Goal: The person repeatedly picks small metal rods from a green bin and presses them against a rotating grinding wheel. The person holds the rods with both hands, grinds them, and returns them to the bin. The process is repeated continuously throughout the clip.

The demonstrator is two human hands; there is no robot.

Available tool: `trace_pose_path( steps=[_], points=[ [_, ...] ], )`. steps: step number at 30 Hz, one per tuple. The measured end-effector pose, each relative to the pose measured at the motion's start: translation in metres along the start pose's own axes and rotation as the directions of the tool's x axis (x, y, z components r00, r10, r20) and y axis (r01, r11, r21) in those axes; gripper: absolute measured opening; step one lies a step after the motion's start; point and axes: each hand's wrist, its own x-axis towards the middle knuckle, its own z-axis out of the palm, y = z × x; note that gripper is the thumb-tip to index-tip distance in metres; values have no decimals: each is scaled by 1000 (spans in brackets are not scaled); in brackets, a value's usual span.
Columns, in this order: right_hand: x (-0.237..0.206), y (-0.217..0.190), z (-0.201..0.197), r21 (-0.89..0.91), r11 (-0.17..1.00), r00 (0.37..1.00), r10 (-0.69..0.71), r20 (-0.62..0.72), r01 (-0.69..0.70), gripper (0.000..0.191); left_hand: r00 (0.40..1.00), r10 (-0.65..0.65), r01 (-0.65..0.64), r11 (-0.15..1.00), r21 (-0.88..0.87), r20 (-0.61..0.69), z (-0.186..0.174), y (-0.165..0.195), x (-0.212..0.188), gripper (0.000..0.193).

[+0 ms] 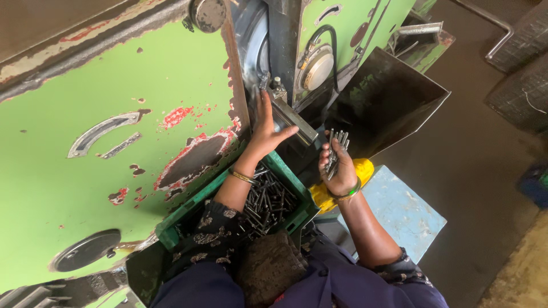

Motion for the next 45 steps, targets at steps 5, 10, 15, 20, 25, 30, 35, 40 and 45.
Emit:
trace_pose_path(
  steps=[5, 10, 15, 20, 25, 30, 35, 40, 45],
  points=[
    [-1, 0, -2, 89, 993, 992, 65, 110, -75, 31, 999, 31, -31, 1000, 6, -16, 1, -2, -1, 116],
    [-10, -2, 9, 109, 982, 971, 128, 203, -152, 28, 999, 46, -46, 999, -4, -3, 1, 1, -3, 102],
    [-30, -3, 30, -103, 993, 934, 97, 343, -66, 43, 999, 49, -49, 999, 9, -23, 3, 1, -3, 93],
    [-31, -3, 42, -207, 976, 930, 136, 342, -66, 26, 996, 54, -47, 993, 108, -64, 5, -2, -2, 92],
    [-23, -1, 42, -339, 939, 990, 103, 99, -63, 27, 998, 41, -43, 997, 56, 44, 3, 5, 2, 146],
    [-14, 1, 30, -305, 951, 996, 71, 54, -52, 29, 996, -11, 9, 999, 30, 91, 1, 8, 2, 152],
    [-2, 0, 16, -81, 995, 998, 64, 20, -63, 20, 999, 12, -13, 1000, 23, 34, 2, -3, 0, 120],
    [0, 1, 15, -2, 1000, 1000, 10, -5, -10, 26, 986, 90, -71, 988, 136, -139, 11, -11, -2, 89],
    [-4, 3, 18, -13, 999, 999, -37, 16, 37, 33, 991, 15, -1, 995, 103, -131, 11, -4, 0, 107]
  ],
)
